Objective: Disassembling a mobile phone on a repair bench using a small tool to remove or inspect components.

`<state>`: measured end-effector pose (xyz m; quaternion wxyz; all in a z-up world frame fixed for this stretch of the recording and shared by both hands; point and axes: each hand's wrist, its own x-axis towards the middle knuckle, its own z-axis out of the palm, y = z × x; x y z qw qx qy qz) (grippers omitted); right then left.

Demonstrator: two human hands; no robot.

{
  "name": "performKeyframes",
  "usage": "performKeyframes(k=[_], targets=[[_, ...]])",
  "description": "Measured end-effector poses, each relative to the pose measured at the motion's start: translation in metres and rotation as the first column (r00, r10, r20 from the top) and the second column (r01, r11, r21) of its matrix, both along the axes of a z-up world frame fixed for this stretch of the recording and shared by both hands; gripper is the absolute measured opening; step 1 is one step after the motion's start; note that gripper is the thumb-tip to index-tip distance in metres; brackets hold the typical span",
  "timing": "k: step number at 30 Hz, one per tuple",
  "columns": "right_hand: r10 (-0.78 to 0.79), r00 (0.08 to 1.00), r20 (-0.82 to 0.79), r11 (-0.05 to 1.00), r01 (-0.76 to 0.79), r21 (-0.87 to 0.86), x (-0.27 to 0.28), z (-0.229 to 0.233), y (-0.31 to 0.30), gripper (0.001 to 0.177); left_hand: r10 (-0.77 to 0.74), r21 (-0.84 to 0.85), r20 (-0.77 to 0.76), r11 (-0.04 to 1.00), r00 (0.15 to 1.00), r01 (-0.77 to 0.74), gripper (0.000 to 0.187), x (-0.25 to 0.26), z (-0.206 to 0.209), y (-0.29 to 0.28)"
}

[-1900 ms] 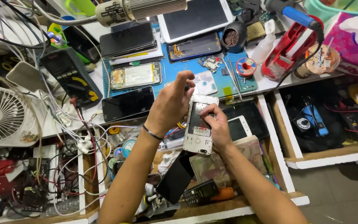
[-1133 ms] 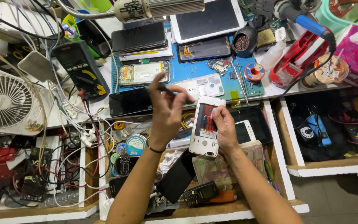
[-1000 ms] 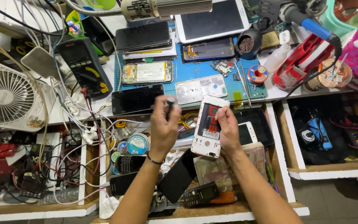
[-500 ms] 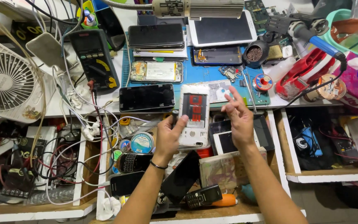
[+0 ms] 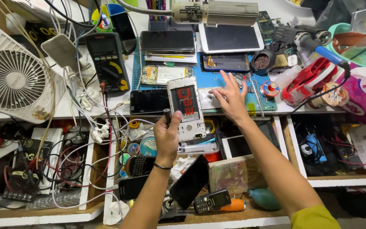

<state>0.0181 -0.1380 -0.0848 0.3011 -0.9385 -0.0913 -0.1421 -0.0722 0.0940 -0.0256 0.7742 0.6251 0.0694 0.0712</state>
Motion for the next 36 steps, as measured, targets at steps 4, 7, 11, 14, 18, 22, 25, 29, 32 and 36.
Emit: performKeyframes(k=[4, 7, 11, 14, 18, 22, 25, 29, 32, 36], targets=[[0.005, 1.0, 0.012, 1.0, -0.005, 0.027, -0.014, 0.01, -0.003, 0.035, 0.009, 0.001, 0.003, 1.0, 1.0, -0.009, 0.028, 0.006, -0.028, 0.003], [0.109, 0.988, 0.11, 0.969, -0.08, -0.235, -0.025, 0.003, -0.018, 0.049, 0.029, -0.032, 0.005, 0.999, 1.0, -0.029, 0.026, 0.007, -0.032, 0.005], [0.226, 0.955, 0.192, 0.87, -0.109, -0.481, -0.034, -0.003, -0.034, 0.035, 0.045, -0.046, 0.01, 0.998, 0.999, -0.045, 0.026, 0.009, -0.039, 0.006], [0.23, 0.957, 0.176, 0.851, -0.11, -0.513, -0.029, -0.009, -0.041, 0.034, 0.041, -0.041, 0.01, 0.998, 0.999, -0.041, 0.026, 0.009, -0.035, 0.006], [0.194, 0.979, 0.067, 0.828, -0.127, -0.547, -0.02, -0.007, -0.038, 0.037, 0.032, -0.042, 0.002, 0.999, 0.999, -0.032, 0.026, 0.009, -0.031, 0.007], [0.184, 0.981, 0.058, 0.856, -0.131, -0.5, -0.015, -0.004, -0.036, 0.037, 0.032, -0.039, 0.005, 0.999, 0.999, -0.032, 0.025, 0.012, -0.043, 0.01], [0.247, 0.913, 0.324, 0.89, -0.083, -0.447, -0.016, -0.006, -0.045, 0.026, 0.043, -0.043, 0.018, 0.998, 0.999, -0.042, 0.025, 0.012, -0.04, 0.013], [0.264, 0.868, 0.421, 0.837, 0.01, -0.547, -0.021, -0.013, -0.052, 0.014, 0.045, -0.026, 0.008, 0.999, 0.999, -0.044, 0.026, 0.011, -0.045, 0.013], [0.261, 0.847, 0.464, 0.838, 0.039, -0.544, -0.018, -0.015, -0.048, 0.011, 0.045, -0.024, 0.01, 0.999, 0.999, -0.044, 0.026, 0.01, -0.038, 0.011], [0.279, 0.805, 0.524, 0.86, 0.034, -0.509, -0.013, -0.021, -0.043, 0.014, 0.06, -0.025, 0.009, 0.998, 0.998, -0.06, 0.026, 0.01, -0.04, 0.011]])
